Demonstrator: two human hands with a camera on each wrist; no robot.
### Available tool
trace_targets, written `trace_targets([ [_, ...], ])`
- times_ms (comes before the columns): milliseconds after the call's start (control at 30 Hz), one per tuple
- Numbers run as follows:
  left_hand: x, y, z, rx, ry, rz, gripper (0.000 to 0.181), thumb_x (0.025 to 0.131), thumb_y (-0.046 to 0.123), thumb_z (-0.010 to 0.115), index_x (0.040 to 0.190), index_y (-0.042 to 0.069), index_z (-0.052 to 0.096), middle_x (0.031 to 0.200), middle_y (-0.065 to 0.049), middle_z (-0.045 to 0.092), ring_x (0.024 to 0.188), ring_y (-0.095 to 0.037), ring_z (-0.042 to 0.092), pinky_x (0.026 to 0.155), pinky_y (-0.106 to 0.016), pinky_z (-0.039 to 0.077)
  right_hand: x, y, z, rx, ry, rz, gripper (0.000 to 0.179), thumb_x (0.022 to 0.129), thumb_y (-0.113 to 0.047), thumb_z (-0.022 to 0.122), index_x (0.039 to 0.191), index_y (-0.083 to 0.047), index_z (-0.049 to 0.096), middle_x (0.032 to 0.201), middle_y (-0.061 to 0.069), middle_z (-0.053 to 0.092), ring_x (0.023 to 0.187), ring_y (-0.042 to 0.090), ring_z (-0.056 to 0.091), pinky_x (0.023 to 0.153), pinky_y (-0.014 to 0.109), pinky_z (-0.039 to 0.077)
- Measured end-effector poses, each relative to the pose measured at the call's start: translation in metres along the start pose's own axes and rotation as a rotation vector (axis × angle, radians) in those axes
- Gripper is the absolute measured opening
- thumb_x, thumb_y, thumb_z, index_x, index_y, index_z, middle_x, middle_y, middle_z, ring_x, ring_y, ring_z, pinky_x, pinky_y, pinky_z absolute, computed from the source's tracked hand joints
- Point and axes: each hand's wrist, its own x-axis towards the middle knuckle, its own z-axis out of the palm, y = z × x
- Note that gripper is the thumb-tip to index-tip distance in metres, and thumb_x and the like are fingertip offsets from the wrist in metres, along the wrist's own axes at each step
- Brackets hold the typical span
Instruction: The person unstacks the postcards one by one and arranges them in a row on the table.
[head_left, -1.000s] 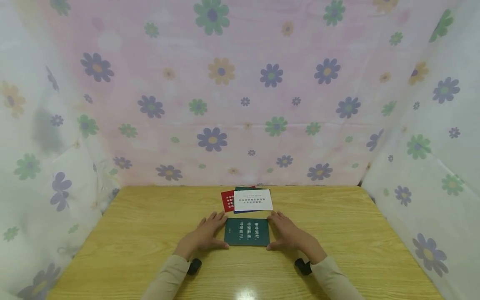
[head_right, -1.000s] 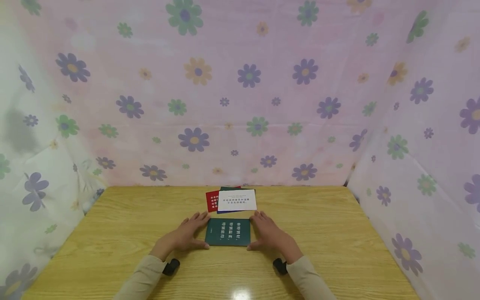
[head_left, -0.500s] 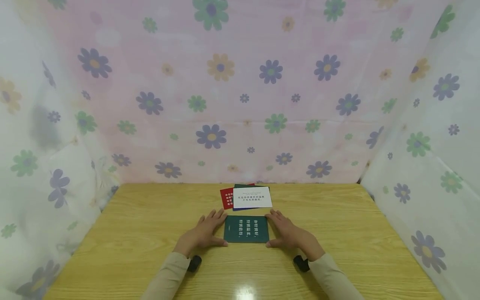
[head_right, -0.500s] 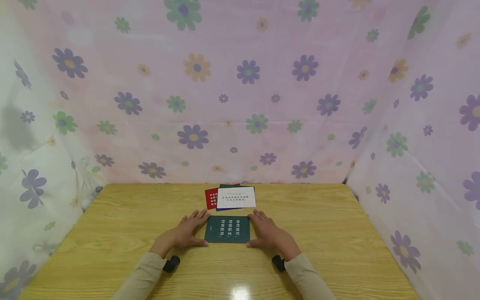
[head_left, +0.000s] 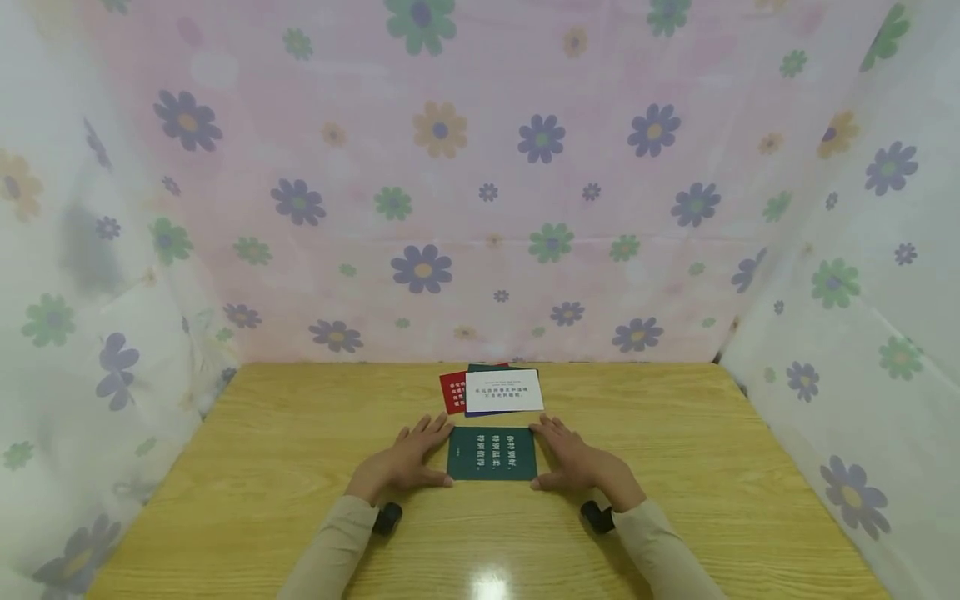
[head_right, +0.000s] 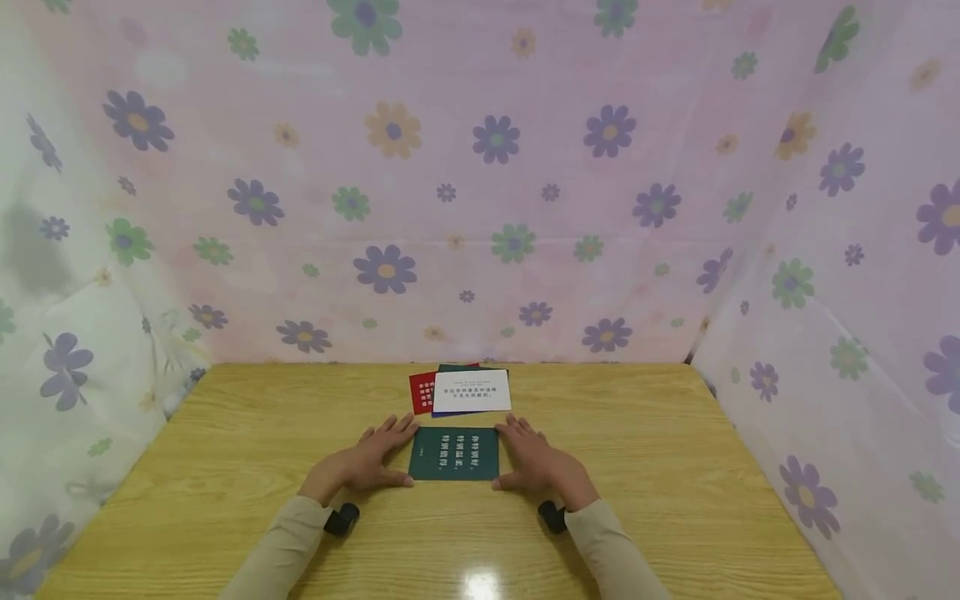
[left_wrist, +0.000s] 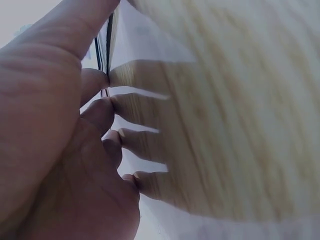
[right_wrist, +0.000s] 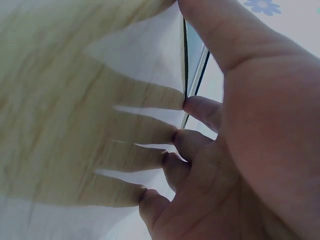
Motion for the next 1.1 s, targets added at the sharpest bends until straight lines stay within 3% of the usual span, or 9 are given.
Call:
trace_targets([
  [667,-0.0035,0.0049,-0.0028,-0.025,0.004,0.002,0.094,0.086,0.036,0.082,0.16,0.007,0.032,0.17,-0.013,0.02,0.157,-0.04,0.007,0.125,-0.063,0.006,-0.0026,-0.0055,0.0021,-0.009,0.016,0.031,0.094,0.087,-0.029,0.082,0.156,0.005,0.027,0.166,0.029,0.017,0.154,0.048,0.013,0.12,0.069,0.018],
  [967,-0.0038,0.0081,-0.0051,-0.021,0.015,-0.031,0.097,0.084,0.037,0.084,0.16,0.009,0.031,0.169,-0.01,0.023,0.157,-0.038,0.01,0.126,-0.06,0.009,-0.0014,-0.0088,-0.0004,0.007,0.054,0.003,0.098,0.085,-0.028,0.084,0.158,0.003,0.027,0.164,0.03,0.022,0.153,0.049,0.017,0.121,0.065,0.02],
  [1100,-0.0046,0.0068,-0.005,-0.045,0.04,-0.052,0.092,0.087,0.038,0.081,0.161,0.011,0.032,0.168,-0.012,0.027,0.156,-0.039,0.014,0.125,-0.061,0.015,-0.0017,-0.0058,-0.0014,-0.003,0.051,-0.008,0.093,0.089,-0.028,0.08,0.157,0.005,0.027,0.163,0.03,0.025,0.152,0.049,0.02,0.122,0.062,0.022],
])
